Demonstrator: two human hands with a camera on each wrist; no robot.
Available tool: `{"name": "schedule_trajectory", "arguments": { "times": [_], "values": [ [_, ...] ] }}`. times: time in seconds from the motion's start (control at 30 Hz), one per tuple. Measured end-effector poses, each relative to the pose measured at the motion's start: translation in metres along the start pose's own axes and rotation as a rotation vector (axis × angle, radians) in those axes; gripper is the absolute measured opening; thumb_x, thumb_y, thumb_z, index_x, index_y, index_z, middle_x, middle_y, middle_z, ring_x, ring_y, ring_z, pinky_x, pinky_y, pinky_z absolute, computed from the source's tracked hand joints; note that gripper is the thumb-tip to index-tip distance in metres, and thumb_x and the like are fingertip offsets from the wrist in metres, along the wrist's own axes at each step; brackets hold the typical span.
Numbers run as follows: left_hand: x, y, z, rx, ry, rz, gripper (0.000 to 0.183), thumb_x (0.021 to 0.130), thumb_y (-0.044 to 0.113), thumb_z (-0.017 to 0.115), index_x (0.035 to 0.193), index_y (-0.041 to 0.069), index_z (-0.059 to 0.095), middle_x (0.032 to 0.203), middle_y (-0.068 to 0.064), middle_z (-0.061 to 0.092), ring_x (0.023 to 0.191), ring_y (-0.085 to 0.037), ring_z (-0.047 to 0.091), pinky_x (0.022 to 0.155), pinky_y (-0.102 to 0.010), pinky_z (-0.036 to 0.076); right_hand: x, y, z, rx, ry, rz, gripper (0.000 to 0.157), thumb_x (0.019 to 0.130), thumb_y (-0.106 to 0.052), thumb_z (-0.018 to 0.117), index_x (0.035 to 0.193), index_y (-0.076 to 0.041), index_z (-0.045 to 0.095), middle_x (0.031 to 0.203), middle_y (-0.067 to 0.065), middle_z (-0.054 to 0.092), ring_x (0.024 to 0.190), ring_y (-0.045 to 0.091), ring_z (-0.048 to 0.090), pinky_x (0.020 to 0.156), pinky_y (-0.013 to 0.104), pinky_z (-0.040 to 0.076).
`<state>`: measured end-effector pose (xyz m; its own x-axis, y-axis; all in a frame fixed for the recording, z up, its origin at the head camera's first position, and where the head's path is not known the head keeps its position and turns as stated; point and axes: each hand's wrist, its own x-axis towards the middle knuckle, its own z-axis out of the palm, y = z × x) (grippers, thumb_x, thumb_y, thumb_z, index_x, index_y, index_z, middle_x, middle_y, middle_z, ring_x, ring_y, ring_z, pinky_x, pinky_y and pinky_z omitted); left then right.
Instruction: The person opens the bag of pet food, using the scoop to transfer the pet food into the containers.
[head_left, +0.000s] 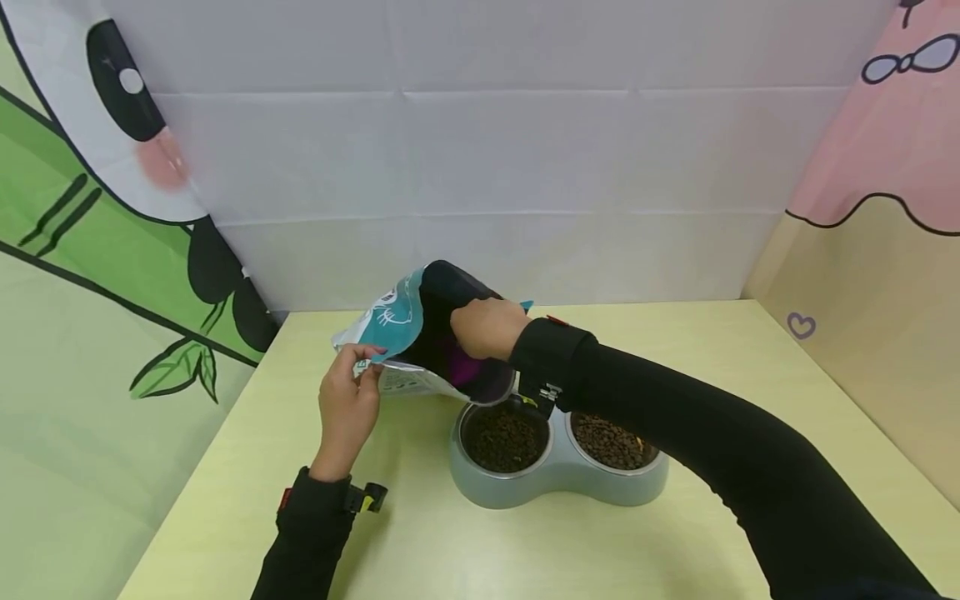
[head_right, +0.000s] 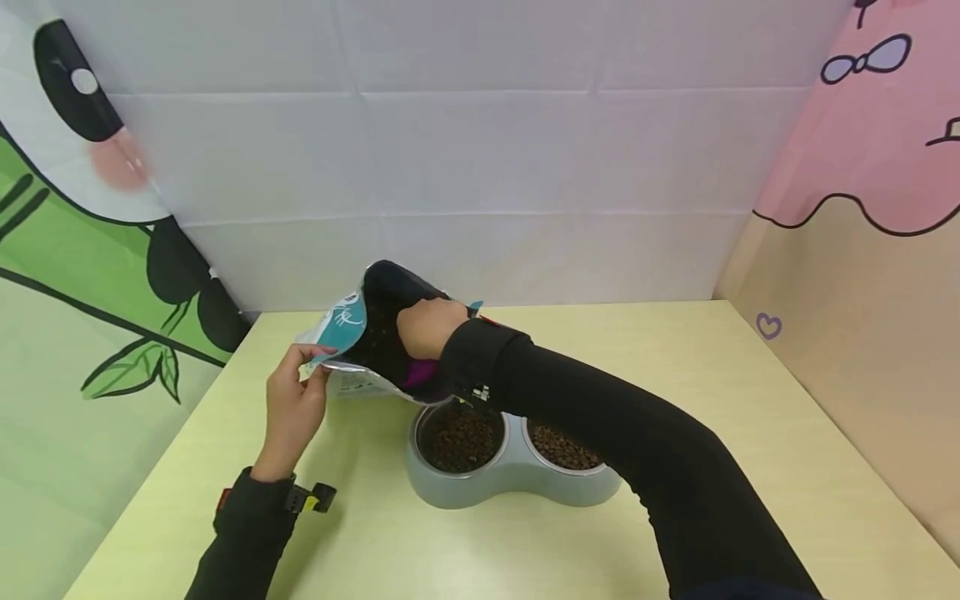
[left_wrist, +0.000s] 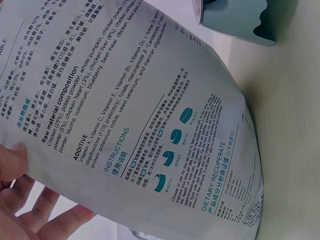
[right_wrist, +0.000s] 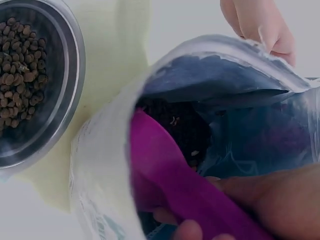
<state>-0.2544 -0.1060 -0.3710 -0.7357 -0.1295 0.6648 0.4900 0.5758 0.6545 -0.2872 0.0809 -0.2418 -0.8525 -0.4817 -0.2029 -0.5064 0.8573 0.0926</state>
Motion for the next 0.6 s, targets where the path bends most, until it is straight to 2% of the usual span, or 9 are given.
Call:
{"name": "schedule_trajectory", "arguments": {
  "times": [0.3,0.6],
  "values": [
    [0.000,-0.001,0.001,0.005,0.011,0.002,0.015,0.082,-0.008,0.053,0.091,0.003,0.050,0.097,-0.012,0.060,0.094,-0.025,0.055,0.072,-0.046,0.051,0.006,0.001,0.007,0.147,0.023,0.007,0.027,0.094,-0.026,0.045,0.073,-0.013,0.054,0.065,0.003,0.050,0.056,0.017,0.051,0.048,0.029,0.039],
    [-0.001,-0.001,0.004,-0.007,0.012,0.000,0.016,0.082,-0.009,0.054,0.091,0.004,0.051,0.097,-0.012,0.060,0.095,-0.025,0.055,0.073,-0.045,0.051,0.010,0.007,0.019,0.229,0.051,0.013,0.025,0.094,-0.028,0.046,0.077,-0.013,0.055,0.067,0.004,0.054,0.055,0.016,0.053,0.048,0.028,0.041]
  ]
}}
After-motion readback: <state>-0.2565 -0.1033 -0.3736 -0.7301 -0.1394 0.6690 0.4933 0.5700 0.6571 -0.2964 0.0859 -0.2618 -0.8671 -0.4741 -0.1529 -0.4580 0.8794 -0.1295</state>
